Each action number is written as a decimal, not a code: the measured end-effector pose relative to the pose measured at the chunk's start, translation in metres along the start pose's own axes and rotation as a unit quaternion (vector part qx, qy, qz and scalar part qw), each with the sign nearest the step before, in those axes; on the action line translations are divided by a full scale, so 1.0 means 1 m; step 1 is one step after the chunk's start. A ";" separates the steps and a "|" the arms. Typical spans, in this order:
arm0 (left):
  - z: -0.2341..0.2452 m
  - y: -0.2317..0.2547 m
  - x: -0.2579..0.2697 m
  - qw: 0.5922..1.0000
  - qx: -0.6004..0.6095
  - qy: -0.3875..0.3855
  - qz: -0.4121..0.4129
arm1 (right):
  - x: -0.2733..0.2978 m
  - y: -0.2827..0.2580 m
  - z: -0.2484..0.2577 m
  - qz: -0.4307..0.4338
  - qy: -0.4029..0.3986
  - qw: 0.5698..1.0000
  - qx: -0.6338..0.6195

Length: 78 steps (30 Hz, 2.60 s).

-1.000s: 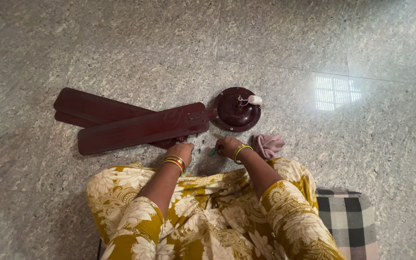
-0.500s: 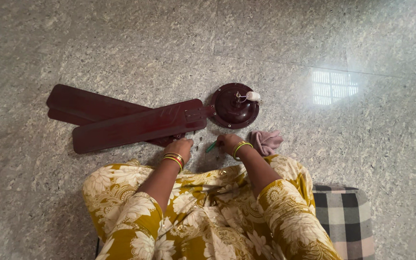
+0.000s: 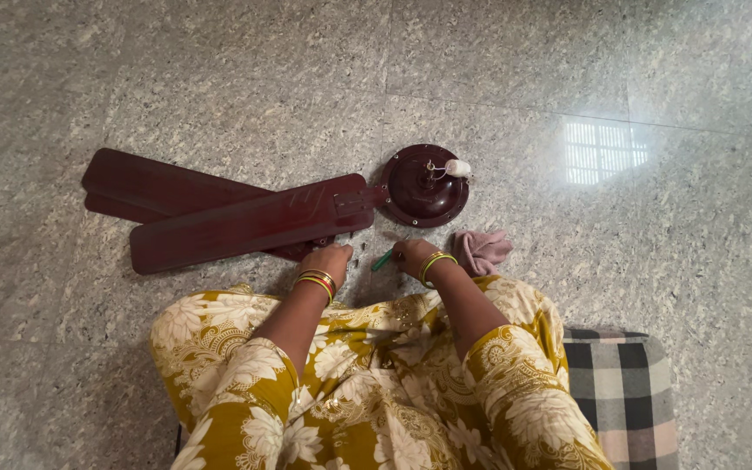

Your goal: The person assembles a ceiling fan by attaching the fan blades to the motor housing using a screwdriver. The person secures each blade one at a time, tightening the screws to hold them in place.

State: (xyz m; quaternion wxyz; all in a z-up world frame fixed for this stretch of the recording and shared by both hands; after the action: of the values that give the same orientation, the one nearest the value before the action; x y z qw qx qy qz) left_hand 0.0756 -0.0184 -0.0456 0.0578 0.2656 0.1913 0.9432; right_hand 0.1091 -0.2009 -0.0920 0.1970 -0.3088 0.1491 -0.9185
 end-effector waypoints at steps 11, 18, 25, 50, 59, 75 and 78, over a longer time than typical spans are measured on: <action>-0.012 -0.003 -0.009 1.000 -0.008 0.004 -0.015 | 0.004 -0.012 0.003 0.017 0.027 0.999 -0.006; -0.021 -0.004 -0.014 0.999 -0.036 0.000 -0.020 | 0.012 -0.018 0.008 -0.011 -0.009 1.000 -0.015; -0.021 -0.002 -0.013 0.999 -0.033 -0.002 -0.023 | 0.012 -0.030 0.018 0.019 0.048 0.999 -0.012; 0.008 0.006 0.009 0.980 0.010 0.167 -0.104 | -0.005 -0.055 0.003 -0.063 -0.030 0.825 -0.561; 0.009 0.015 0.012 0.973 0.001 0.187 -0.138 | -0.013 -0.049 0.001 -0.037 -0.035 0.822 -0.568; 0.002 0.034 0.017 0.959 -0.069 0.201 -0.188 | -0.003 -0.034 -0.005 -0.061 -0.061 0.866 -0.493; 0.006 0.038 0.017 0.962 -0.049 0.188 -0.191 | 0.002 -0.030 0.004 -0.052 -0.045 0.883 -0.465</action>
State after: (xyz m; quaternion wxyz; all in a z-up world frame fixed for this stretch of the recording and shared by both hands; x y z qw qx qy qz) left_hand 0.0645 -0.0476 -0.0177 0.2123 0.0389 0.1995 0.9558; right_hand 0.1028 -0.1762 -0.0761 -0.0107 -0.4134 0.5339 -0.7375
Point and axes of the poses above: each hand's wrist, its own x-axis away from the middle knuckle, its own z-axis out of the back of the hand, y = z × x, the point moved 9 cm from there along -x, towards the middle knuckle, and after that the axes turned 4 degrees about x, right-handed, at the moved point
